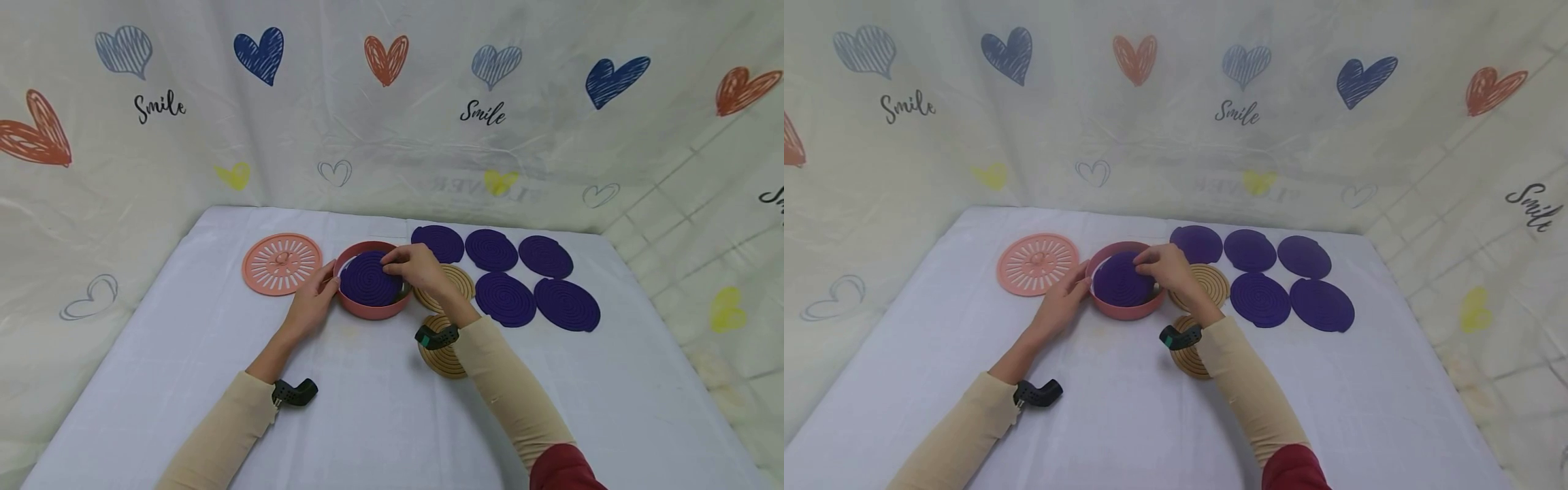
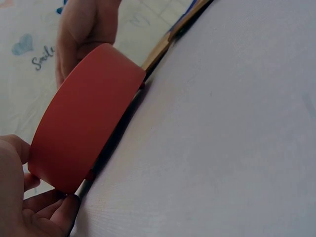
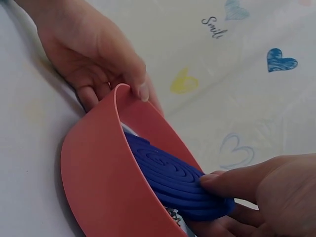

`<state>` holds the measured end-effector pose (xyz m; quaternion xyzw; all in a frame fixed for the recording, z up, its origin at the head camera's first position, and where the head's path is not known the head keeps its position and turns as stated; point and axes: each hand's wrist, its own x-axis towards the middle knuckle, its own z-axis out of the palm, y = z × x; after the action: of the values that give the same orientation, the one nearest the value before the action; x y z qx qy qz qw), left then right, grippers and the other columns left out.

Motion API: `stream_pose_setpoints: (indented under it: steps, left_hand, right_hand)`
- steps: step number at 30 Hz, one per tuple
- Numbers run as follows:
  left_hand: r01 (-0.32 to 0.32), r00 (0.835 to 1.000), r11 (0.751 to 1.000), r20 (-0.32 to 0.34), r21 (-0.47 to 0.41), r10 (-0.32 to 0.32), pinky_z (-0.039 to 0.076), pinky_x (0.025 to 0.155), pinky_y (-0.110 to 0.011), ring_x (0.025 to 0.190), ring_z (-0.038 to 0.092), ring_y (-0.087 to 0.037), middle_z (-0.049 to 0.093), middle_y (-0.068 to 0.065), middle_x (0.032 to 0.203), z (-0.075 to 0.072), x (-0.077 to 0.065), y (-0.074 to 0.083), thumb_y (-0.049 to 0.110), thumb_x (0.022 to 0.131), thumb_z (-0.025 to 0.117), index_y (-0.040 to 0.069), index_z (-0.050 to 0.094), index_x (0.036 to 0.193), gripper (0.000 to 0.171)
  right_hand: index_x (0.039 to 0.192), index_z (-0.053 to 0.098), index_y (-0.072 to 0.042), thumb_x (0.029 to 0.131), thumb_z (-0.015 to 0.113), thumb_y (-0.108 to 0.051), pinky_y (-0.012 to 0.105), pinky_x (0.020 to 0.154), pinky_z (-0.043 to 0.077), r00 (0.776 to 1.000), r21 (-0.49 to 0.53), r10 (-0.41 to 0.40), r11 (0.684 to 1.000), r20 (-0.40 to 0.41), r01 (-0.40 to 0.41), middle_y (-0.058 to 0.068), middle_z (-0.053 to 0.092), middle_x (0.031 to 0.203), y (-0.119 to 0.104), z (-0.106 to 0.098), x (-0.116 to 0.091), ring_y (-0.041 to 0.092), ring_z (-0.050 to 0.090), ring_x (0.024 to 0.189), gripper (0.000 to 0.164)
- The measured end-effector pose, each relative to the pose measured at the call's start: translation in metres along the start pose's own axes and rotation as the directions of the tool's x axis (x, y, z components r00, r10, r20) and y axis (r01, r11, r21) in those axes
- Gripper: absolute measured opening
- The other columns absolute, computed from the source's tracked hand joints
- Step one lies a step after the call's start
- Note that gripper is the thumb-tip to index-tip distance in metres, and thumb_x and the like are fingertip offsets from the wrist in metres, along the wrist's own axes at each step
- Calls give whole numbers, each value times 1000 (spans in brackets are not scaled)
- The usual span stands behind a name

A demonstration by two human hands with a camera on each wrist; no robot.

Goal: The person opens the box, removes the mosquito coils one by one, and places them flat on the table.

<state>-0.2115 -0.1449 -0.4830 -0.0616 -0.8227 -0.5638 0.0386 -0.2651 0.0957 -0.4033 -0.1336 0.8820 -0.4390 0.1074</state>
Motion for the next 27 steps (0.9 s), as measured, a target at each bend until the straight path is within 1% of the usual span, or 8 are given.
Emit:
stream_pose_setpoints:
  steps: [4,9,12,21,27]
  left_hand:
    - [-1,1000,1000,4,4,1,45,114,-42,138,53,-25,51,-9,152,0,0,0,31,105,51,14,41,154,53]
    - [-9,1000,1000,5,0,9,44,115,-43,138,52,-26,50,-10,152,0,0,-1,31,105,51,12,40,154,54]
    - [-11,1000,1000,4,-4,11,44,115,-43,138,52,-27,50,-10,152,1,0,-1,31,105,51,11,41,154,54]
    - [-1,1000,1000,2,6,1,43,116,-41,138,53,-25,52,-9,151,0,0,-1,30,105,51,12,41,154,53]
    - [-7,1000,1000,-1,-3,7,44,115,-42,137,53,-26,52,-10,150,1,-1,-1,30,104,52,12,41,153,53]
  right_hand:
    - [108,77,-10,91,73,-16,20,69,46,1000,54,31,998,-3,-31,9,73,110,1,0,0,15,57,85,18]
    - [106,78,-10,91,73,-15,21,61,47,999,82,31,996,-11,-30,5,74,102,3,1,0,13,55,76,16]
    - [106,78,-10,91,73,-14,21,60,46,999,93,31,995,-16,-29,3,73,98,4,2,0,12,54,74,16]
    - [109,77,-9,92,73,-16,23,60,46,997,124,73,990,-12,-71,5,72,99,4,1,1,13,52,70,19]
    - [110,77,-9,93,72,-15,21,55,40,997,147,69,987,-16,-66,4,71,99,2,1,0,10,48,65,19]
